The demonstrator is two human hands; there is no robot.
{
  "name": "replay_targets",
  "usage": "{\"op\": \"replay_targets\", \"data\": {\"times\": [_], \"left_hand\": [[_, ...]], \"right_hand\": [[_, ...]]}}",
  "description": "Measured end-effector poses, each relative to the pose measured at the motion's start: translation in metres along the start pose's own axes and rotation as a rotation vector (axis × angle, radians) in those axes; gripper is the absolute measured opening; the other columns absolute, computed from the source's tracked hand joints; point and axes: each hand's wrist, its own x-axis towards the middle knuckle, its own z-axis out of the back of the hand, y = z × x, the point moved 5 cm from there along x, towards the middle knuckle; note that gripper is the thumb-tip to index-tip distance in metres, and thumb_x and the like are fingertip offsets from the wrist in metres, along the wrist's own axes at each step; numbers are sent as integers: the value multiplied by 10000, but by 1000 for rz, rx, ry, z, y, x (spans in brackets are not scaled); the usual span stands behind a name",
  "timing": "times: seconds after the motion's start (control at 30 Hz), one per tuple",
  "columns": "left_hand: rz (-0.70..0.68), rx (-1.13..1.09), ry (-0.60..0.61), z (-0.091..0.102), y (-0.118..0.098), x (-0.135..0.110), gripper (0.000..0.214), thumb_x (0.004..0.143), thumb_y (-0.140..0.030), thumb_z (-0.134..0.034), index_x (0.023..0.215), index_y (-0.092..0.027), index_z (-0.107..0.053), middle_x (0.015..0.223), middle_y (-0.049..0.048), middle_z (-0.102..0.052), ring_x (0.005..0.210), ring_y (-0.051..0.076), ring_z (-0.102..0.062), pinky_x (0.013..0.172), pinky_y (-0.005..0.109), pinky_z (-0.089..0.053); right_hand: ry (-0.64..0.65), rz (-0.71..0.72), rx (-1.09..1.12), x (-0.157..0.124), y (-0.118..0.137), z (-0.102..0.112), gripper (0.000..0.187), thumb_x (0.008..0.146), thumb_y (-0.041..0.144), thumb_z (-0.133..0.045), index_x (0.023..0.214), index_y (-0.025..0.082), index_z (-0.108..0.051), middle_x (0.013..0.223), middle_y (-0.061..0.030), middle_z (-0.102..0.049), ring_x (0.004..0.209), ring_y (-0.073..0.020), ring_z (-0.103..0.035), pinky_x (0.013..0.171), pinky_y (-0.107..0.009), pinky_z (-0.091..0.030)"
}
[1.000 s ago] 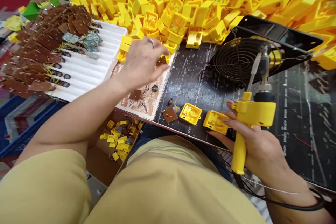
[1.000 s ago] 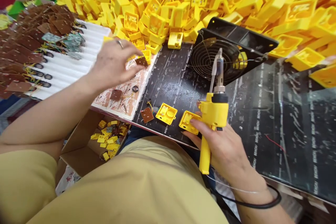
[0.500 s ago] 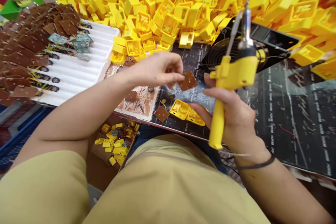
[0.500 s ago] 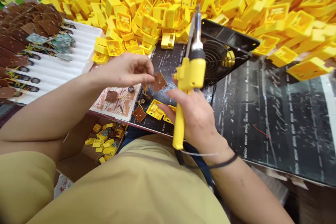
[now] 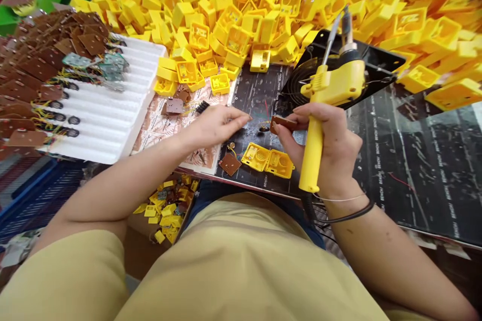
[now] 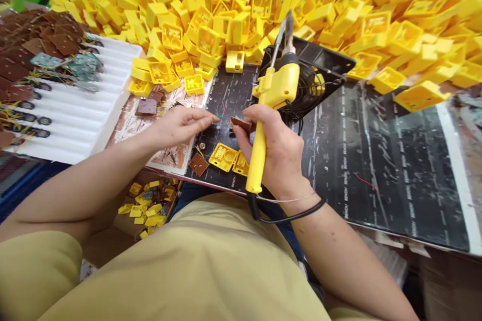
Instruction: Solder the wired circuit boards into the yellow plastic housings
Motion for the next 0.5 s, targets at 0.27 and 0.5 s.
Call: {"op": "replay_targets", "data": {"times": [0.27,0.5], "left_hand": [[-7,-562,-289,-27,-32,4,174,941,-288,-568,1005,-158,-663,1053,35,-762,996,143,-706,929,283,-537],[52,-702,-213,-34,-45,11,128,944,-265,-538,914,-165,-612,911,23,-742,792,113,-700,742,246,-560]], "right_hand": [[-44,80,-77,-4,12,2,403,843,174,-702,1170,289,-497,950,19,-718,719,-154,-711,632,-261,-585],[-66,178,-51,-9,19,15,492,792,171,-765,1202,257,-506,1051,-32,-735,840,-170,-729,681,-247,-601]]}}
